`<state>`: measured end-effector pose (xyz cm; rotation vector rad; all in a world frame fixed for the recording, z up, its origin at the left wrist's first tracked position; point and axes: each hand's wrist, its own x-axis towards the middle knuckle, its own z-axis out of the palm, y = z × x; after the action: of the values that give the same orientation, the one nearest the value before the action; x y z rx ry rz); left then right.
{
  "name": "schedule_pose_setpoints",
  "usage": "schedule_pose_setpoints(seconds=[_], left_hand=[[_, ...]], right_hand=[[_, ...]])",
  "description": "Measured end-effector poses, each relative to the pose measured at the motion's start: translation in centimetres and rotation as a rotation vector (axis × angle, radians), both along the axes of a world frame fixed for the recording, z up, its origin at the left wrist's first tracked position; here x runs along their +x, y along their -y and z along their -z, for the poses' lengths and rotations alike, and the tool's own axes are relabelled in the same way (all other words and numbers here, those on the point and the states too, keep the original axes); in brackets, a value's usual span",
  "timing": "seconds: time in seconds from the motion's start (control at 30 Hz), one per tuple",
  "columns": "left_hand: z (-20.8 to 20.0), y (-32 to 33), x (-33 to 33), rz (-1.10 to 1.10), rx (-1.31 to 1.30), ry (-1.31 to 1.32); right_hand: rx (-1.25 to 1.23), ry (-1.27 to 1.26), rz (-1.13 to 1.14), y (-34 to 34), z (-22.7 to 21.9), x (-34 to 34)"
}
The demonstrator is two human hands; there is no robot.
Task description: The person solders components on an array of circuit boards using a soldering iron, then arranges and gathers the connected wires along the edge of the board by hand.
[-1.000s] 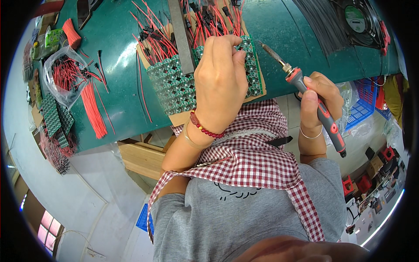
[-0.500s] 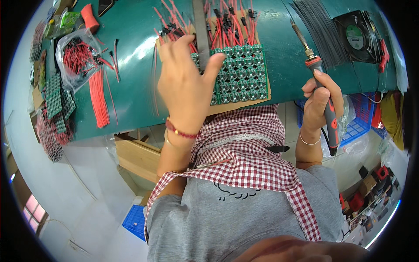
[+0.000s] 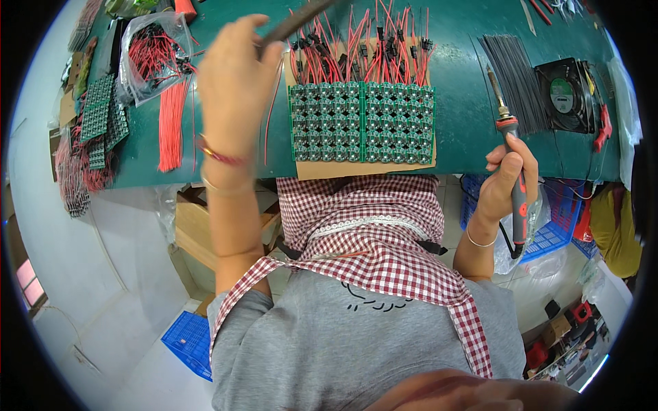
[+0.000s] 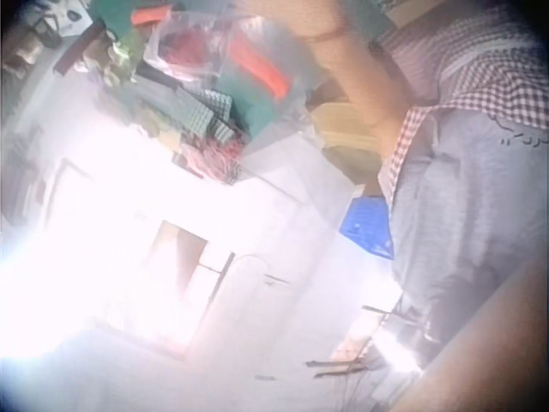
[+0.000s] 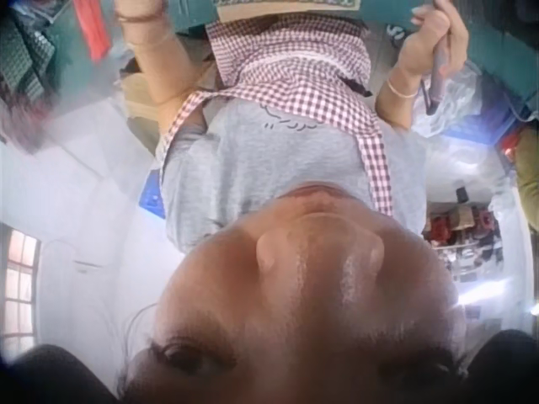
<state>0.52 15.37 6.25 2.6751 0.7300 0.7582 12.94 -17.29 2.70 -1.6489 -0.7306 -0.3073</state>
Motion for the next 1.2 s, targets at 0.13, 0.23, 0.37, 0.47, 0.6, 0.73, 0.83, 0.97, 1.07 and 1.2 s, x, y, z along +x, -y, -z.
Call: schedule_pose_setpoints(seconds=[0.13, 0.23, 0.37, 0.47, 0.6, 0.73, 0.83, 0.97, 1.07, 1.2], left_hand=[[0.9, -8.7, 0.2, -0.073, 0.143, -0.239], [4.9, -12.4, 0.2, -0.045, 0.202, -0.125], [8.0, -13.6, 2.0, -0.144, 0.175, -0.132], [9.4, -14.2, 2.7, -0.213, 0.182, -0.178], [9.1, -14.1, 3.1, -0.326, 0.345, -0.064], [5.4, -11.5, 3.0, -0.225, 0.039, -0.007], [1.7, -3.6, 0.7, -0.019, -0.238, 0.146], [0.2, 3.0, -4.5, 0.008, -0.543, 0.062], [1.1, 8.7, -6.7, 0.082, -0.974, 0.258], [3.1, 15.0, -7.5, 0.206, -1.251, 0.244]], right_hand=[[0.004, -0.002, 0.023, 0.2, -0.2, 0.0], [0.005, -0.01, 0.045, 0.3, -0.1, -0.1], [0.036, -0.015, 0.032, 0.1, 0.3, 0.2], [0.061, -0.019, -0.006, -0.2, 0.1, 0.3], [0.068, -0.04, -0.016, -0.7, 0.0, 0.5], [0.061, -0.106, -0.058, -1.1, 0.3, 0.4], [0.012, -0.148, -0.069, -1.3, 0.5, 0.5], [-0.033, -0.178, -0.064, -1.8, 0.4, 0.6], [-0.054, -0.209, -0.067, -1.9, 0.5, 0.5], [-0.081, -0.22, -0.034, -3.4, 0.1, -0.1]])
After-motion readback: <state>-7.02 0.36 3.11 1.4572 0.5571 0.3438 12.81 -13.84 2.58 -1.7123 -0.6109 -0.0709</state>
